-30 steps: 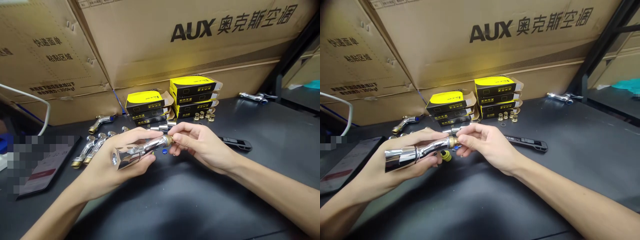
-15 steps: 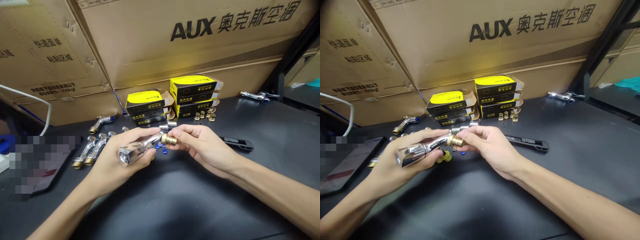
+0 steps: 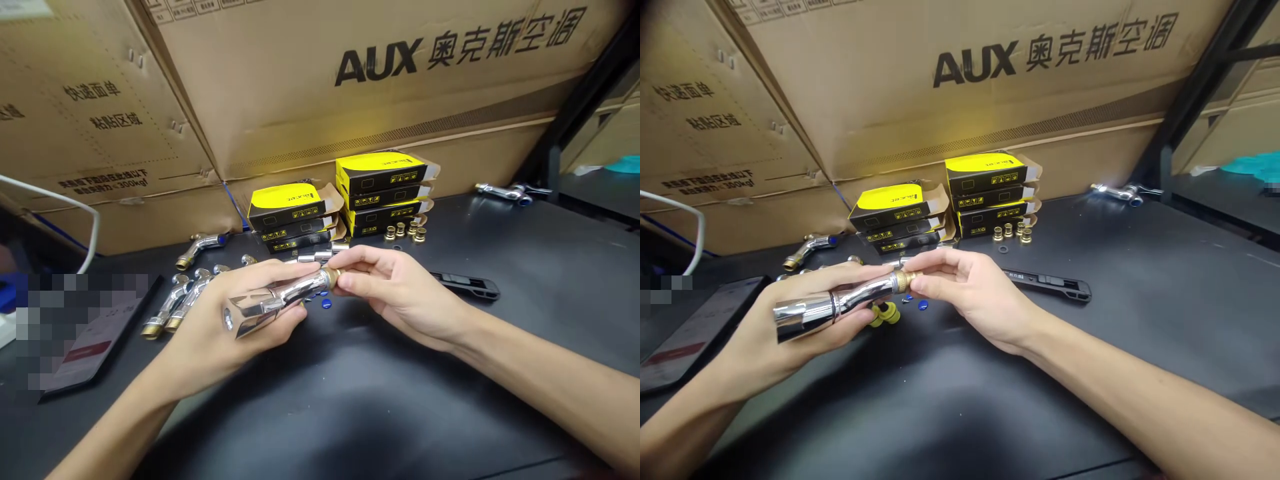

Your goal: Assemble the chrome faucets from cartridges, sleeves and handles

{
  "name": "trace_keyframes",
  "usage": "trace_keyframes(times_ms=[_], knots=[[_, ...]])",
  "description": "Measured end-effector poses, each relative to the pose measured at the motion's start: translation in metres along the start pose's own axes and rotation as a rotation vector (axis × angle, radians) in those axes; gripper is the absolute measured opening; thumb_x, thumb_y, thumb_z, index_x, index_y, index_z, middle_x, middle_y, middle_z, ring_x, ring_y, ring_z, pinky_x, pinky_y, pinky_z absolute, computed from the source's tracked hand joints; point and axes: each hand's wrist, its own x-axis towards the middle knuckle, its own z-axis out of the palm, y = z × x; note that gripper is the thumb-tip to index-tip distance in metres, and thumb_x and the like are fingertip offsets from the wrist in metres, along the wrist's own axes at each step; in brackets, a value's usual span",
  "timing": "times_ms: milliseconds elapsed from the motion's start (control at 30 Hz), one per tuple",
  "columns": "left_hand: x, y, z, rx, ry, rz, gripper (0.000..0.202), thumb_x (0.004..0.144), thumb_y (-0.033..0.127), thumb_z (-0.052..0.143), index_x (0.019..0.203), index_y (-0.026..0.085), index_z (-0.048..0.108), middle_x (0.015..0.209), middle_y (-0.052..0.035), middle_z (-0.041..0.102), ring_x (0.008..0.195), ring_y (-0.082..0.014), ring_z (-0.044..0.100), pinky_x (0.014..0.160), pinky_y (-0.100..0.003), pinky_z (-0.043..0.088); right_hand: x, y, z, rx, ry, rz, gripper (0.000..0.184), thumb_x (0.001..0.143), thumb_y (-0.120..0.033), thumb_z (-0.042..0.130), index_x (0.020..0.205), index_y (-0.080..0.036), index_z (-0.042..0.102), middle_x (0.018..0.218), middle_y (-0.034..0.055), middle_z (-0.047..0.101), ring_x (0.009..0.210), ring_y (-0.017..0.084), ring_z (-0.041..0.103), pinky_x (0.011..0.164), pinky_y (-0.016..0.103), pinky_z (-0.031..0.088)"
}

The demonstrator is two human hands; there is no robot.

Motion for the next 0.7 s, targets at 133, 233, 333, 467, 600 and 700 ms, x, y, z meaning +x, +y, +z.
trace_keyframes(times_ms=[133,233,333,467,600,700], knots=[[-0.0002,0.0003,-0.0015,0.077,0.012,0.064,0.039,0.086,0.027,0.072,0.125,0.031,0.070,0.116,-0.0003,0.077,0.096,-0.0194,0.072,0.092,-0.031,0.057,-0.0009,0.0021,-0.0015,-0.016,0.008,-0.020,0.017,0.082,-0.027,0.083,0.098,-0.023,0.077,0.095,-0.0016,0.074,0.091,0.012,0.065,0.093,0.027,0.049],[-0.0007,-0.0017,-0.0023,0.111,0.009,0.078,0.042,0.086,0.026,0.073,0.127,0.032,0.069,0.117,-0.0003,0.077,0.095,-0.0188,0.072,0.090,-0.029,0.056,-0.0014,0.0039,-0.0028,-0.032,0.003,-0.048,0.018,0.082,-0.026,0.083,0.099,-0.023,0.077,0.099,-0.0016,0.075,0.094,0.012,0.066,0.094,0.026,0.049],[-0.0012,-0.0046,-0.0029,0.119,0.001,0.102,0.045,0.085,0.024,0.074,0.129,0.033,0.068,0.118,-0.0006,0.076,0.097,-0.0193,0.072,0.092,-0.029,0.056,-0.0013,0.0044,-0.0033,-0.038,-0.015,-0.058,0.016,0.084,-0.024,0.081,0.100,-0.023,0.077,0.098,-0.0023,0.074,0.092,0.010,0.066,0.091,0.024,0.049],[-0.0022,-0.0070,-0.0043,0.125,-0.048,0.152,0.047,0.086,0.023,0.073,0.131,0.034,0.067,0.119,-0.0004,0.077,0.098,-0.0195,0.072,0.094,-0.029,0.055,-0.0010,0.0036,-0.0023,-0.015,-0.028,-0.022,0.016,0.083,-0.028,0.082,0.097,-0.022,0.077,0.090,-0.0017,0.074,0.084,0.011,0.067,0.085,0.025,0.053],[-0.0026,-0.0061,-0.0043,0.163,-0.064,0.184,0.046,0.088,0.020,0.071,0.132,0.034,0.066,0.112,-0.0006,0.078,0.093,-0.0180,0.072,0.090,-0.029,0.054,-0.0013,0.0024,-0.0028,-0.025,-0.033,0.015,0.019,0.084,-0.035,0.080,0.096,-0.020,0.075,0.084,0.0000,0.075,0.077,0.014,0.071,0.077,0.028,0.056],[-0.0021,-0.0039,-0.0026,0.184,-0.082,0.164,0.045,0.088,0.023,0.071,0.131,0.034,0.067,0.107,-0.0007,0.078,0.086,-0.0179,0.071,0.087,-0.031,0.054,-0.0012,0.0010,-0.0036,-0.134,-0.032,0.016,0.025,0.087,-0.041,0.076,0.096,-0.018,0.074,0.077,0.0008,0.075,0.070,0.014,0.070,0.070,0.027,0.056]])
